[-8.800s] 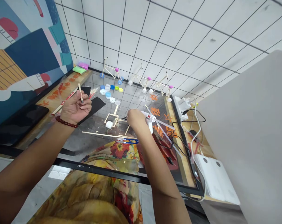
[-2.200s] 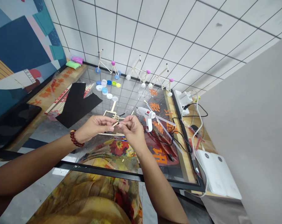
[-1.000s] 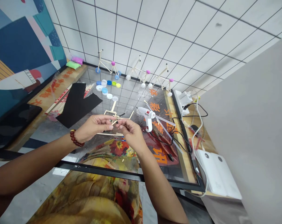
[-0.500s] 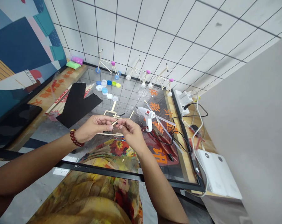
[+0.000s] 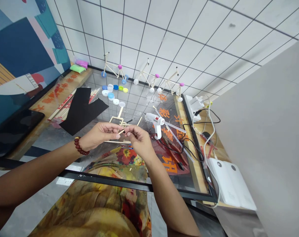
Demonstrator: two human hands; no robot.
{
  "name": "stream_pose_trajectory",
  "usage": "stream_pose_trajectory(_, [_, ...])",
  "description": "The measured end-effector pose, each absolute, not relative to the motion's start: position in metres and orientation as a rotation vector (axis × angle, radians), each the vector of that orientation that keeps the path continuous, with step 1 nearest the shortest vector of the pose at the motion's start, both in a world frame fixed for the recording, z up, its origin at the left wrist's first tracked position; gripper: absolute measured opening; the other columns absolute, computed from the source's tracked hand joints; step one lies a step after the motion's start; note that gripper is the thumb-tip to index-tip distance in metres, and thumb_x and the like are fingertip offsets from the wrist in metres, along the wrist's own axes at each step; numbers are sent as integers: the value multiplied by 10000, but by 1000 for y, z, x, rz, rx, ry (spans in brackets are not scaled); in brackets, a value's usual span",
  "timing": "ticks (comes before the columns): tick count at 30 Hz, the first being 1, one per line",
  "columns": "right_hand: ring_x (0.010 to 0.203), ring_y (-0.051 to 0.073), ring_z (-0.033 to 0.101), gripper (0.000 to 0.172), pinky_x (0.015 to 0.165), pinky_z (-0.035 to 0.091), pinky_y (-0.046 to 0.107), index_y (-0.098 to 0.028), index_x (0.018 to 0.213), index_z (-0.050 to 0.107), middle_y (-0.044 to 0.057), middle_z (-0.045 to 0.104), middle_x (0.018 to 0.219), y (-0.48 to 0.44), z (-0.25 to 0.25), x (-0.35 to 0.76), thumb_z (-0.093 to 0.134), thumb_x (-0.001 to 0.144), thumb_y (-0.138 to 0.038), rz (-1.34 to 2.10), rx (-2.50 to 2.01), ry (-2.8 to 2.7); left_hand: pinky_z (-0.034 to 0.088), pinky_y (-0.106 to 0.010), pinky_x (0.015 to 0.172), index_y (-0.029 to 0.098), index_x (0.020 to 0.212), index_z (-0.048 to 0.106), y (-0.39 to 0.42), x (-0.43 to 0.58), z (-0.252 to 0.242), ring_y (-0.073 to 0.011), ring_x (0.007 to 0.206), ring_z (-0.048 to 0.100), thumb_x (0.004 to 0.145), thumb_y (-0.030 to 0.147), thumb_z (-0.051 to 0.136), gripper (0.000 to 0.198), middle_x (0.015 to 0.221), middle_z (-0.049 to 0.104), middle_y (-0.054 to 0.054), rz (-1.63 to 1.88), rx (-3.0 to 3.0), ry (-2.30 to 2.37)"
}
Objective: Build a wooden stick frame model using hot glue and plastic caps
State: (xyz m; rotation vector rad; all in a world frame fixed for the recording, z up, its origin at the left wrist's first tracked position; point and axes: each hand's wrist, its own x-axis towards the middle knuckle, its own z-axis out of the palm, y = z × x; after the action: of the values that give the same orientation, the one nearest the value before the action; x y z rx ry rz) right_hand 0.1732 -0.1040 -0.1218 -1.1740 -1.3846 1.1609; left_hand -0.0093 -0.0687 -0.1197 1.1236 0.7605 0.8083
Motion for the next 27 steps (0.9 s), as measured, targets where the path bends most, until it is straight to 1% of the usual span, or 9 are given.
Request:
stream_pose_trajectory(3, [767, 150, 622, 103, 754, 493, 298, -221, 858, 687, 4, 681, 805, -104, -121, 173, 674, 787, -295, 1164, -1191, -1355, 425, -195, 623, 147, 953, 750, -69, -10, -120, -60, 621, 534, 616, 168, 802, 342, 673, 616, 24, 809, 1124, 763])
stream_pose_trajectory(7, [751, 154, 612, 203, 726, 496, 298, -201, 869, 689, 24, 691, 835, -104, -120, 172, 734, 733, -344, 1186, -1213, -1321, 440, -198, 636, 154, 967, 742, -69, -10, -122, -62, 625, 551, 612, 177, 813, 363, 681, 631, 23, 817, 1124, 778])
stream_pose_trajectory(10, [719, 147, 597, 242, 687, 490, 283, -183, 852, 684, 26, 679, 796, -104, -120, 171, 738, 733, -387, 1183, -1233, -1336, 445, -202, 632, 151, 944, 746, -68, -10, -123, -69, 631, 564, 608, 191, 818, 345, 694, 646, 11, 814, 1120, 785])
stream_pose_trajectory(13, [683, 135, 574, 239, 649, 468, 266, -177, 833, 679, 18, 661, 759, -104, -121, 172, 717, 759, -400, 1159, -1256, -1362, 458, -215, 648, 149, 926, 751, -68, -10, -124, -82, 652, 582, 607, 199, 820, 330, 720, 668, -5, 810, 1116, 792])
stream_pose_trajectory(19, [660, 135, 561, 235, 630, 453, 265, -182, 816, 677, 9, 647, 734, -103, -123, 174, 712, 769, -410, 1147, -1261, -1377, 464, -228, 656, 153, 915, 759, -68, -11, -126, -98, 669, 591, 614, 206, 819, 311, 742, 684, -19, 818, 1128, 788])
stream_pose_trajectory(27, [678, 137, 579, 191, 654, 458, 268, -192, 818, 688, 7, 668, 752, -105, -119, 173, 721, 767, -373, 1165, -1236, -1346, 452, -222, 651, 149, 920, 754, -68, -10, -124, -91, 658, 583, 622, 210, 817, 311, 723, 672, -10, 816, 1133, 779])
